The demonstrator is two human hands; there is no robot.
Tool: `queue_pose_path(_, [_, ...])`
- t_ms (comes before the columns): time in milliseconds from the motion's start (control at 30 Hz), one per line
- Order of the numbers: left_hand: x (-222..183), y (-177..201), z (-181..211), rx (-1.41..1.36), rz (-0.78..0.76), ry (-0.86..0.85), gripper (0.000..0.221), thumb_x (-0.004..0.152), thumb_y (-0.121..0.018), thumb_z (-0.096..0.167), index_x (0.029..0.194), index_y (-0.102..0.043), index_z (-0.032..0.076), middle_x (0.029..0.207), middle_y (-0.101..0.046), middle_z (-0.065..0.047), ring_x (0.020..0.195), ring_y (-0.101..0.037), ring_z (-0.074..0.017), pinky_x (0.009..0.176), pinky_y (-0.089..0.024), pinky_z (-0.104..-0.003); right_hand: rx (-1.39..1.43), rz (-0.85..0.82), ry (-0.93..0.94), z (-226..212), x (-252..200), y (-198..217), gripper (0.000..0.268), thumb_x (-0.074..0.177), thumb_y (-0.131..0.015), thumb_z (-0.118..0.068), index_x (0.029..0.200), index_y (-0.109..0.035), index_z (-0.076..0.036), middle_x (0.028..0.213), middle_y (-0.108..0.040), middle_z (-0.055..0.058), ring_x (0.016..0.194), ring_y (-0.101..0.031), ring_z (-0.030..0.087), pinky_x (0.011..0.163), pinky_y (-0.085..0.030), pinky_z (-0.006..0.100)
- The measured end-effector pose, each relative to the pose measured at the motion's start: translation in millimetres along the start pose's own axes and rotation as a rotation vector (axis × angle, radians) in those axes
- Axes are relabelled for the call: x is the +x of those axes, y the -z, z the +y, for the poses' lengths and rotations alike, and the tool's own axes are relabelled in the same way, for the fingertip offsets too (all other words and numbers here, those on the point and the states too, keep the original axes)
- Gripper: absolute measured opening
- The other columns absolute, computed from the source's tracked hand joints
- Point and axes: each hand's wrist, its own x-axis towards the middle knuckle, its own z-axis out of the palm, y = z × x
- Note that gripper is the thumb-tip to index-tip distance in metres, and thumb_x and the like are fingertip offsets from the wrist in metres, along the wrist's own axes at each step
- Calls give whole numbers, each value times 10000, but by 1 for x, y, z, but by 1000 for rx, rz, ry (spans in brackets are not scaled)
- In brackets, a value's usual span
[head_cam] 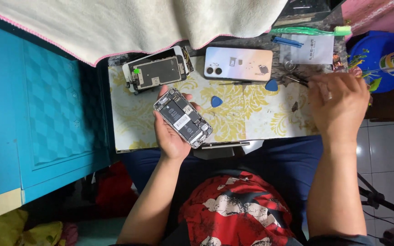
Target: Disassembling a smartphone to remove internal components using a plastic prying tool
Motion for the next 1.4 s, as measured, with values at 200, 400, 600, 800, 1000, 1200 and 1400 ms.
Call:
queue_pose_path(200, [-1,3,-1,22,-4,0,600,1097,-358,478,1612,-314,173,1344,-590,-213,1103,-667,-327,970,-560,-462,-40,-58,3,-4,-1,-4,181,896,-830,-37,1068,-846,-90,1143,-753,57,1007,-651,282,966,-524,398])
queue_pose_path(400, [-1,1,-1,26,-8,3,590,1103,-357,478,1608,-322,177,1346,-588,-210,1105,-661,-323,944,-562,-442,65,-91,-29,-8,1,1,205,844,-847,15,1044,-828,-27,1146,-757,109,1000,-657,300,929,-531,403])
queue_pose_path(600, [0,2,-2,54,-25,-13,587,1102,-357,478,1607,-328,179,1351,-589,-205,1112,-659,-322,989,-554,-469,7,-61,10,-6,1,-7,108,912,-865,-39,1016,-836,-46,1147,-737,94,1008,-651,290,934,-517,395])
queue_pose_path(800, [-9,-13,3,-47,21,4,580,1087,-319,394,1586,-358,102,1288,-596,-218,1068,-632,-310,975,-528,-460,207,-3,-9,-44,-1,11,169,1016,-712,162,1178,-684,121,1165,-749,229,975,-655,377,890,-520,452])
queue_pose_path(1000, [-24,-37,25,275,-3,-25,550,999,-625,305,1478,-420,129,1258,-612,-205,1047,-648,-285,938,-538,-414,977,-335,-102,-156,1,43,213,972,-565,133,1173,-564,62,1070,-616,147,909,-610,203,812,-512,291])
queue_pose_path(1200, [-42,-73,57,643,-108,-258,499,1050,-552,61,1503,-358,143,1310,-552,-178,1104,-614,-233,980,-568,-378,1254,-460,-170,-206,-3,49,132,975,-606,35,1103,-600,5,1058,-627,86,827,-574,130,760,-483,243])
queue_pose_path(1400, [-56,-83,75,653,-154,-310,408,1114,-503,192,1493,-359,146,1324,-544,-206,1110,-617,-253,987,-570,-379,1123,-251,11,-216,-9,56,92,936,-612,64,1021,-584,40,883,-632,95,694,-538,151,658,-452,249])
